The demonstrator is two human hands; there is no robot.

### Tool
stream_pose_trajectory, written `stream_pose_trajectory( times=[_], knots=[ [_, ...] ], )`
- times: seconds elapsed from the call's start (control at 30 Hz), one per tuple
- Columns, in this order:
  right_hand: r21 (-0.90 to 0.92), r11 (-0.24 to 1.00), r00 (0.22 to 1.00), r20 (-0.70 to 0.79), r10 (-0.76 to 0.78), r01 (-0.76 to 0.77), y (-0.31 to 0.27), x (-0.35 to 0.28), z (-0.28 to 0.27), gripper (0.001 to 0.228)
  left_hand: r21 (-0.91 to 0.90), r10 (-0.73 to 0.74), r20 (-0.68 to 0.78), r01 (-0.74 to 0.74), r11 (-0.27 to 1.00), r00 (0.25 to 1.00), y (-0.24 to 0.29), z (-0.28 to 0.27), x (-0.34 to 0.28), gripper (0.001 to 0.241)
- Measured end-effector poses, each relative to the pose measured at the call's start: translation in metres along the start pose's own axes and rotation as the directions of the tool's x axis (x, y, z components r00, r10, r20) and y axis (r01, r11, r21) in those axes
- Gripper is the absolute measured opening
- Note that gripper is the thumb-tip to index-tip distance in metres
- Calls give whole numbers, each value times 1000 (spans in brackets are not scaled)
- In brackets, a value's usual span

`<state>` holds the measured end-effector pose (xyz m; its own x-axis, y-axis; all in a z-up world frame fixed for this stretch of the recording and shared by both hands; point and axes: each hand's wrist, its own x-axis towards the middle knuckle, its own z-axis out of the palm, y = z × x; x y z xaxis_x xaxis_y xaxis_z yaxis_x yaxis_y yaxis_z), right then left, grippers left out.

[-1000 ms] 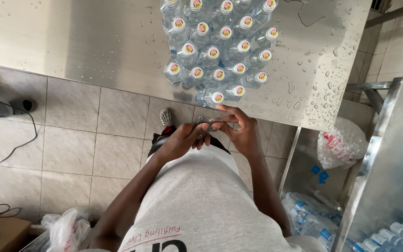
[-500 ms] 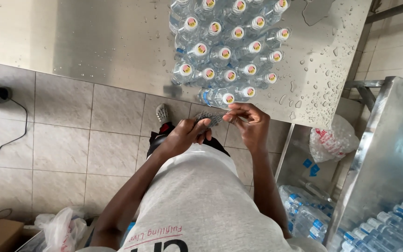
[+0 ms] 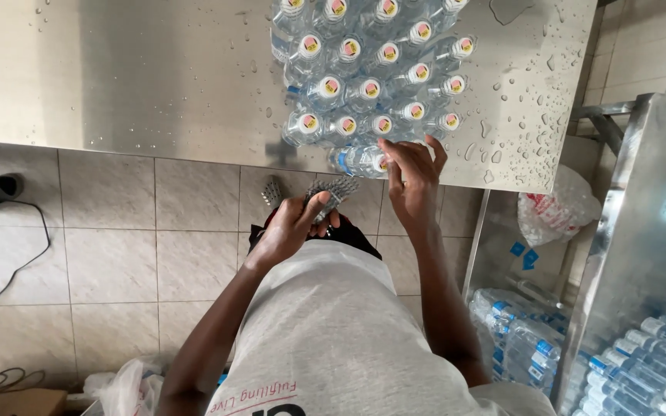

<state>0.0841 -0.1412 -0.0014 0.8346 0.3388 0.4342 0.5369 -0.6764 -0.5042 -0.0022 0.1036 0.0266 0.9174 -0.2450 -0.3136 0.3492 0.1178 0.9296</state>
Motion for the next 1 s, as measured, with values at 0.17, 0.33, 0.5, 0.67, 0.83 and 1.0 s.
stream_pose_trajectory(
  times=[0.17, 0.33, 0.5, 0.67, 0.83, 1.0],
  knots=[
    [-45, 999, 998, 69, 13, -10, 2, -9, -12, 28, -50, -48, -13, 48, 998, 999, -16, -15, -6, 62],
    [-80, 997, 994, 106, -4, 12, -2, -9, -21, 20, -46, -52, 13, 53, 998, 999, -20, -24, -4, 64],
    [-126, 989, 990, 128, -64, 81, -3, -1, -26, 19, 11, -36, 56, 35, 999, 998, -9, -31, -5, 62],
    [-137, 989, 982, 189, -32, 58, 5, -3, -19, 27, -25, -13, 51, 14, 1000, 999, -9, -36, -8, 60],
    [-124, 992, 968, 249, 9, 23, -1, 5, -21, 35, -29, -39, 61, 41, 999, 997, -11, -41, -14, 60],
    [-149, 987, 961, 275, -12, 55, -22, 14, -30, 42, -48, -54, 82, 58, 997, 995, -23, -39, -19, 63]
  ],
)
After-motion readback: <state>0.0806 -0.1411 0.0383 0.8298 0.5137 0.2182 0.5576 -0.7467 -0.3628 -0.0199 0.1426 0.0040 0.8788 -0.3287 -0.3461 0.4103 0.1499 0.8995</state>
